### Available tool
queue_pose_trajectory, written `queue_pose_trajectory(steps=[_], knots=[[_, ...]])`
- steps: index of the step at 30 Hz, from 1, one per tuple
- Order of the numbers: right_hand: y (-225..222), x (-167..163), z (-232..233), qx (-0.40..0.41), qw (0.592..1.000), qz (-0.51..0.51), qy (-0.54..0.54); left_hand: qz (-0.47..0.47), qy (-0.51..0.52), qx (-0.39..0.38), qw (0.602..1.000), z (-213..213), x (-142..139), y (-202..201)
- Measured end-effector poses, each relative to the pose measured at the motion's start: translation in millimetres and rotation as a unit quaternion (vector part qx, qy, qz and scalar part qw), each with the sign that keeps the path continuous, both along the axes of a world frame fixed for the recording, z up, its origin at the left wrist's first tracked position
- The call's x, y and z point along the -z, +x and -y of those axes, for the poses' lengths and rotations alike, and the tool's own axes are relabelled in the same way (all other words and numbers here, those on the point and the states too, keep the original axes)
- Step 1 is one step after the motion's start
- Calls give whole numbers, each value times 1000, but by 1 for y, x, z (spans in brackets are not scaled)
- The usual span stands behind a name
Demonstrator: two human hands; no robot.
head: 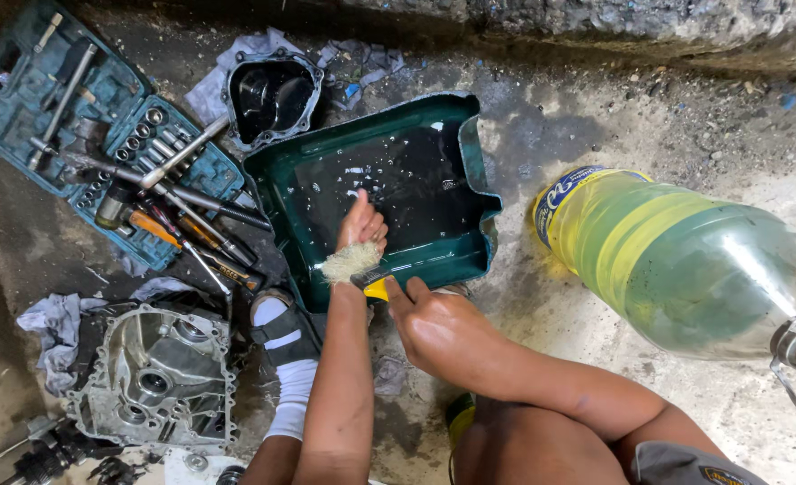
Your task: The person scrubs small metal engine parts with a brush in a green tray filled with liquid, then scrapes the inside of a larger engine casing with a screwdriver. The cleaned parts are placed on a white sheet nearby.
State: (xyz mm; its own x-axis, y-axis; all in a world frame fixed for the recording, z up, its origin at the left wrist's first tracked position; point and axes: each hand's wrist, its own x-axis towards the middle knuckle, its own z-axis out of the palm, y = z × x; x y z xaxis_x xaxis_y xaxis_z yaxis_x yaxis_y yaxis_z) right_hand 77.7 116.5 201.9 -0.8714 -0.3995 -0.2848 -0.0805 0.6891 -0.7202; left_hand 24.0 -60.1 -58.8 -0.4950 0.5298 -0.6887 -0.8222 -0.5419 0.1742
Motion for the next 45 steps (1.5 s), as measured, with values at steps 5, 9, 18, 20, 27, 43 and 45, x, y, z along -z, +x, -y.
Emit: queue_pose_trajectory(steps=[5, 9, 18, 20, 27, 43, 45], knots=[[2, 3, -2, 19, 1000, 14, -7, 57, -155, 1, 986, -4, 5, -2], [0, 21, -10, 76, 996, 10, -38, 52, -82, -13, 995, -1, 10, 1], [-20, 126, -17, 117, 970, -59, 207, 55, 149, -160, 974, 32, 9, 19], [-18, 142, -14, 101, 961, -60, 249, 57, 89, -155, 982, 32, 0, 20], [-23, 158, 2, 60, 928, -117, 349, 28, 40, -146, 988, 28, -18, 21], [15, 13, -14, 78, 997, -21, 12, -21, -47, -92, 994, 3, -10, 17], [13, 4, -11, 39, 998, -17, 37, -25, -78, -66, 994, -4, -8, 18]])
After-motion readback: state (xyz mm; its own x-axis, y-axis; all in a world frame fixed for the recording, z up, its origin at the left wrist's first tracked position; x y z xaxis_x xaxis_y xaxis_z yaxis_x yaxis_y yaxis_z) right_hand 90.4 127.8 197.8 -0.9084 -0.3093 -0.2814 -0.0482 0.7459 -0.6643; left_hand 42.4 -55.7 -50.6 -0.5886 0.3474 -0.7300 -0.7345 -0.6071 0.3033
